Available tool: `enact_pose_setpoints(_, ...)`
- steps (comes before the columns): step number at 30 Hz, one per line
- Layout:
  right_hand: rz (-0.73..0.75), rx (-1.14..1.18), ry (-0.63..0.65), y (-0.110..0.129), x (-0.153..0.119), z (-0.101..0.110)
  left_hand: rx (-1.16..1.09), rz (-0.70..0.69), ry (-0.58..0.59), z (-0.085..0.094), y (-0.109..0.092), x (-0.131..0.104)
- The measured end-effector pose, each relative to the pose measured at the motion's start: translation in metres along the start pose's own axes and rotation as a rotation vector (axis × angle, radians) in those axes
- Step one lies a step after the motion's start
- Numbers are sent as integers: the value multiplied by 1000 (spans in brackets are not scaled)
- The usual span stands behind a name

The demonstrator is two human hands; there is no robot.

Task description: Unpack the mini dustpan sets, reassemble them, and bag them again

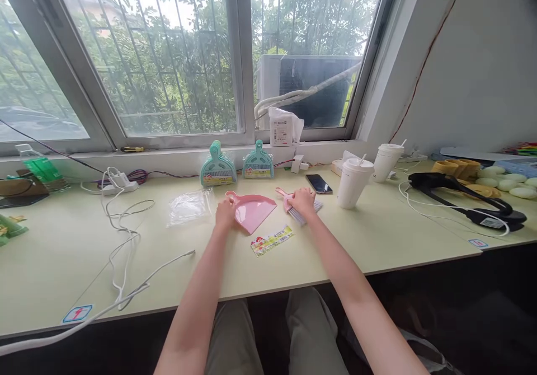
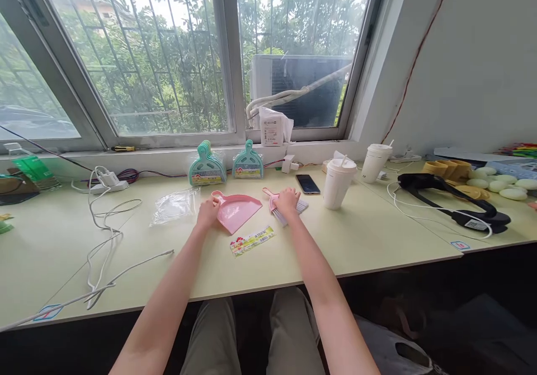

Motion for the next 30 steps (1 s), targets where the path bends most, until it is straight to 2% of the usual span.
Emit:
enact_pose_setpoints(3, 17, 133, -121, -1, -5, 15, 2, 12, 12, -13, -11, -9)
enact_pose_setpoints(6, 119, 152, -184, 17, -13, 22, 17, -65, 40, -30, -33, -18)
enact_pose_setpoints(9, 304, -4, -114, 54, -24, 12, 118, -366, 189, -52, -70, -30)
enact_pose_setpoints(11, 417, -128, -70, 76, -34, 2, 228, -556, 184, -56, -88, -40)
enact_pose_setpoints(14, 487, -169, -54, 87, -43, -4, 358, -612, -47, -36, -90, -44)
enact_pose_setpoints(16, 497, -138, -44, 85, -43, -4, 425, -631, -139, -27, -88, -45)
enact_pose_setpoints(21, 548, -70, 10, 75, -36, -5, 548, -747, -71, -40, -88, -44)
enact_pose_setpoints(27, 508, 20, 50, 69, -33, -10, 645, -849, -57, -54, -101, -53)
enact_pose_setpoints(30, 503, 62, 53, 71, -34, -12, 658, -882, 25, -62, -107, -56)
Point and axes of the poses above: each hand's wrist, its own x-axis towards the middle knuckle, its own z-axis out of the back of the hand, y = z × x, the point moved 9 cm from there along x, towards the middle knuckle, and after that the axes turned 15 degrees about y, right-handed, at the moved point
